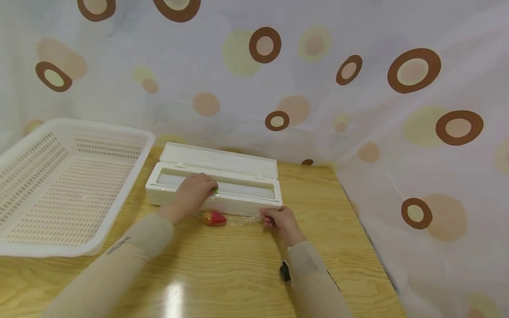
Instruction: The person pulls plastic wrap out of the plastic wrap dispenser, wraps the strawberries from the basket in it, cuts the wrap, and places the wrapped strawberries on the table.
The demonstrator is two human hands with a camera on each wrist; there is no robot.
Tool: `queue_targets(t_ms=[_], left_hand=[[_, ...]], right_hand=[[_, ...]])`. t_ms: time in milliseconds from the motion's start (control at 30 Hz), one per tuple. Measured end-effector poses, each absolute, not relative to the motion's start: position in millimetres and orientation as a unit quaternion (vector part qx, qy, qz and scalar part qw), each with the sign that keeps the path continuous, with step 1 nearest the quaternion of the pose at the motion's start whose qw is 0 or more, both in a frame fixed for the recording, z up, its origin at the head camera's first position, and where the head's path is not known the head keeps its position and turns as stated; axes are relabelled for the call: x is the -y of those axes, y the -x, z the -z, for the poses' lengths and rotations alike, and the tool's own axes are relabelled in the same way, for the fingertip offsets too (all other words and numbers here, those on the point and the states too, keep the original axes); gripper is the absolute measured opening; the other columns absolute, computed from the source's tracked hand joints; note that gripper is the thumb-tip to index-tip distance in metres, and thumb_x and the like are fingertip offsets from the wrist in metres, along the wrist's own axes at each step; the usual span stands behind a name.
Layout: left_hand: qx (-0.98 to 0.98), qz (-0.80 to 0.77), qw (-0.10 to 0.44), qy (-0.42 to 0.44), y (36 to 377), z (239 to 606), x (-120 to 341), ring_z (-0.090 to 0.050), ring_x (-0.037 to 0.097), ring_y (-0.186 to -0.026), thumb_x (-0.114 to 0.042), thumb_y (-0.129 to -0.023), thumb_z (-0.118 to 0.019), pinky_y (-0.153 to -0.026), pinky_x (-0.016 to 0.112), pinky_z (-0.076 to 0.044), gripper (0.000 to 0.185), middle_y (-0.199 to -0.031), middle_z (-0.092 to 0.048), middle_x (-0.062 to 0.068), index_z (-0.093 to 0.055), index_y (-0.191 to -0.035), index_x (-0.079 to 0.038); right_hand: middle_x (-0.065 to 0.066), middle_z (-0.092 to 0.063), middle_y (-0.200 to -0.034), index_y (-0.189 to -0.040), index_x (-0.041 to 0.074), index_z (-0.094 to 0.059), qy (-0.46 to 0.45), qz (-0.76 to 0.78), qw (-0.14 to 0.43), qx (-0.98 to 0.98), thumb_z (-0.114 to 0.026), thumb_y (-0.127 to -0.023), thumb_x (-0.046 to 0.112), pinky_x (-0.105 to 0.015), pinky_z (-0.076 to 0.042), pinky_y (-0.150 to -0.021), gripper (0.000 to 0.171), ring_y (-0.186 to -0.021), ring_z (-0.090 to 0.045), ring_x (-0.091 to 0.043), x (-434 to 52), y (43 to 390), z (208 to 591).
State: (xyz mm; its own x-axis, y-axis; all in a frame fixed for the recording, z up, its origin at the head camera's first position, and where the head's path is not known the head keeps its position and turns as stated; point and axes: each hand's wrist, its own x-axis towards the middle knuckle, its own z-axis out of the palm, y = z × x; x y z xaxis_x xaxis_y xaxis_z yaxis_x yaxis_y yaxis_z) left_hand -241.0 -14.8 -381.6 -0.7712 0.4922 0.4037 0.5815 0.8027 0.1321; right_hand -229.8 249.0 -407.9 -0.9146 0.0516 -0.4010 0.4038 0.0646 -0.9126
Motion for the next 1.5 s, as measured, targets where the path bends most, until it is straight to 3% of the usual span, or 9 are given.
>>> queue_targets(t_ms=[333,500,733,1100,1333,1500], left_hand=[[0.95,0.109,0.158,0.248,237,378,39,-0.06,0.018,-0.102,-0.019,-0.087,-0.062,-0.094,0.037,-0.045,0.014,-0.107,-0.069,-0.002,-0.067,-0.1,-0.015],[0.946,0.125,0.179,0.241,233,381,44,-0.06,0.02,-0.101,-0.018,-0.089,-0.063,-0.091,0.038,-0.045,0.01,-0.104,-0.07,0.0,-0.067,-0.097,-0.014],[0.95,0.144,0.19,0.2,230,385,36,-0.061,0.021,-0.099,-0.031,-0.088,-0.064,-0.09,0.039,-0.046,0.02,-0.097,-0.07,0.001,-0.067,-0.093,-0.012],[0.959,0.162,0.194,0.125,230,385,40,-0.06,0.023,-0.089,-0.017,-0.086,-0.062,-0.079,0.041,-0.048,0.008,-0.087,-0.068,0.004,-0.062,-0.08,-0.011],[0.96,0.194,0.185,0.082,226,386,45,-0.058,0.025,-0.094,-0.017,-0.084,-0.062,-0.086,0.047,-0.044,0.008,-0.091,-0.067,0.005,-0.061,-0.08,-0.01],[0.958,0.216,0.181,0.056,224,385,47,-0.056,0.028,-0.102,-0.017,-0.085,-0.061,-0.096,0.057,-0.037,0.008,-0.096,-0.066,0.008,-0.061,-0.082,-0.01]], right_hand=[[0.003,-0.058,-0.061,-0.079,0.006,-0.057,-0.161,0.67,0.134,-0.712,-0.059,-0.089,0.003,-0.015,-0.047,-0.052,0.011,-0.053,-0.052,-0.004,-250,231,406],[0.002,-0.058,-0.062,-0.086,0.002,-0.056,-0.157,0.67,0.14,-0.712,-0.059,-0.089,0.003,-0.015,-0.047,-0.052,0.005,-0.054,-0.052,-0.004,-250,231,406],[0.002,-0.058,-0.062,-0.081,0.005,-0.058,-0.161,0.675,0.146,-0.705,-0.059,-0.09,0.004,-0.016,-0.047,-0.052,0.008,-0.054,-0.052,-0.004,-250,229,405],[0.0,-0.059,-0.064,-0.082,0.004,-0.058,-0.127,0.685,0.143,-0.703,-0.071,-0.082,0.01,-0.016,-0.047,-0.052,0.015,-0.056,-0.053,-0.005,-257,232,414],[0.002,-0.06,-0.062,-0.077,0.007,-0.061,-0.164,0.671,0.145,-0.709,-0.06,-0.088,0.004,-0.017,-0.048,-0.051,0.011,-0.053,-0.052,-0.004,-250,231,407],[0.002,-0.059,-0.062,-0.083,0.003,-0.058,-0.166,0.673,0.147,-0.705,-0.059,-0.089,0.003,-0.017,-0.047,-0.051,0.006,-0.053,-0.052,-0.004,-249,231,405]])
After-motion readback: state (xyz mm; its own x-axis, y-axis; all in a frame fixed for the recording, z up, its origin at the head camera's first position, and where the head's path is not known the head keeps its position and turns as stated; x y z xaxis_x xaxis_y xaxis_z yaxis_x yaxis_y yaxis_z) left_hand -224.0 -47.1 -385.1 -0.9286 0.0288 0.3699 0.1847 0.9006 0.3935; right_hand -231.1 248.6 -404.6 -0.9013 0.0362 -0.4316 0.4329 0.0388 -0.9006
